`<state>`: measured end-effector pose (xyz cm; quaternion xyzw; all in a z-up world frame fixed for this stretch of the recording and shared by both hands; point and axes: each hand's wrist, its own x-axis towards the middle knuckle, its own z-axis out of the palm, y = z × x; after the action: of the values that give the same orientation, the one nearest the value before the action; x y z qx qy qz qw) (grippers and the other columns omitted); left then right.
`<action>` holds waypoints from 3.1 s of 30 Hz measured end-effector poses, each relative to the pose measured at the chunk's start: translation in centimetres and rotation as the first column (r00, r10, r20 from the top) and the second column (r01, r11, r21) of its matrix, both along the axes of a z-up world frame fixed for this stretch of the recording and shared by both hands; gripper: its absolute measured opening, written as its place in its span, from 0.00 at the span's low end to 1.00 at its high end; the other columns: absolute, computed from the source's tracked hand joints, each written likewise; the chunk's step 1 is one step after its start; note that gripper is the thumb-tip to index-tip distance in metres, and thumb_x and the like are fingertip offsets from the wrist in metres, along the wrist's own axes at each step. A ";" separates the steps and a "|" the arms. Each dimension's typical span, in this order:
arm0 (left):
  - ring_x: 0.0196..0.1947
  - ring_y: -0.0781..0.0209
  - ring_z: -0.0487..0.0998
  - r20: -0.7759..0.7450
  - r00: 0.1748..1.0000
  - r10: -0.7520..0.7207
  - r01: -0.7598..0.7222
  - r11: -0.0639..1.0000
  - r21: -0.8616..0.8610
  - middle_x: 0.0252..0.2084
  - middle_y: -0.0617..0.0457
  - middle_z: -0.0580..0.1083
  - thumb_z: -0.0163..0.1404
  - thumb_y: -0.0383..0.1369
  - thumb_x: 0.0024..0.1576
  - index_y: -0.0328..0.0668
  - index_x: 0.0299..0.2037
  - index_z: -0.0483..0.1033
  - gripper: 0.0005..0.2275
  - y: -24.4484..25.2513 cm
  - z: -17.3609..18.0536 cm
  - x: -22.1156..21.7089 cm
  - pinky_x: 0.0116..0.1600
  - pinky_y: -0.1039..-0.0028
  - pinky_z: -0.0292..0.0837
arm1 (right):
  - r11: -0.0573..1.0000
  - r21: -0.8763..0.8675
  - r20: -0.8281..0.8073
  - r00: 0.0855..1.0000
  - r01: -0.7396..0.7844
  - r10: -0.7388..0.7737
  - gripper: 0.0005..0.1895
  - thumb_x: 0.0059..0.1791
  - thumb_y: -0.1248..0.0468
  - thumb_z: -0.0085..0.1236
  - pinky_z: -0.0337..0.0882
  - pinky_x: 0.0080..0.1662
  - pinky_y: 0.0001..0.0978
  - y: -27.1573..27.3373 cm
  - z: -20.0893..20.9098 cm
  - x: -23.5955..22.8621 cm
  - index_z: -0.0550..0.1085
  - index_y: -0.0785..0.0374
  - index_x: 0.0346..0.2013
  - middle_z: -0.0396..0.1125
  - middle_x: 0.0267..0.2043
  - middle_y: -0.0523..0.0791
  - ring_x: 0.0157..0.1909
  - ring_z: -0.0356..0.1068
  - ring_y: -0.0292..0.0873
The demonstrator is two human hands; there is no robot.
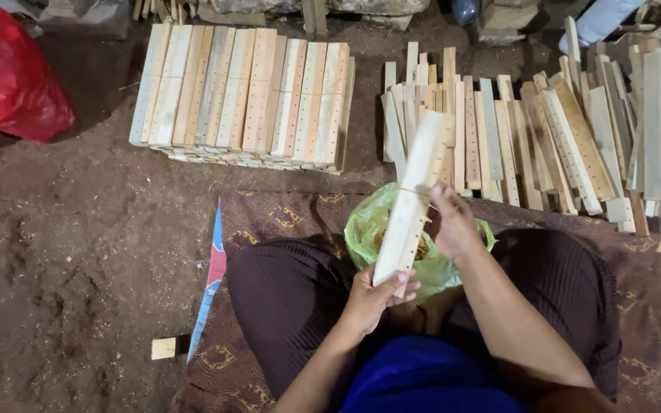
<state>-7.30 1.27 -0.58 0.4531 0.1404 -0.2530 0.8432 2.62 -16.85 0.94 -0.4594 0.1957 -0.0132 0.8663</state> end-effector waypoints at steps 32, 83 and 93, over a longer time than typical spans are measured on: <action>0.35 0.57 0.83 0.005 0.607 0.795 -0.780 0.595 0.194 0.36 0.44 0.76 0.67 0.24 0.48 0.25 0.44 0.73 0.18 13.9 -7.7 27.9 0.45 0.72 0.83 | 0.355 -0.901 -0.175 0.957 -0.251 0.231 0.25 0.45 0.45 0.69 0.73 0.57 0.40 20.1 -9.4 35.6 0.78 0.53 0.52 0.74 0.51 0.44 0.57 0.72 0.46; 0.77 0.46 0.46 0.677 0.630 0.382 -0.766 0.448 0.461 0.77 0.43 0.45 0.60 0.36 0.59 0.54 0.78 0.42 0.41 11.7 -11.2 24.4 0.76 0.48 0.46 | -0.339 -0.897 0.267 0.959 0.284 0.096 0.10 0.44 0.63 0.64 0.78 0.43 0.32 -12.9 -15.8 16.3 0.82 0.55 0.40 0.75 0.36 0.43 0.39 0.77 0.43; 0.54 0.40 0.78 0.845 0.301 -0.442 -0.501 0.680 0.535 0.52 0.40 0.76 0.60 0.32 0.53 0.36 0.54 0.77 0.18 -9.3 -6.3 23.5 0.56 0.55 0.74 | -0.241 -0.877 -0.397 0.909 -0.417 -0.128 0.29 0.50 0.46 0.58 0.78 0.51 0.46 -13.0 -18.2 25.0 0.70 0.66 0.55 0.66 0.54 0.55 0.51 0.74 0.60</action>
<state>16.22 -8.00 -6.91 0.8006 -0.2894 0.1641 0.4983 27.58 -29.85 -17.27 -0.9717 0.2009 0.0260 0.1216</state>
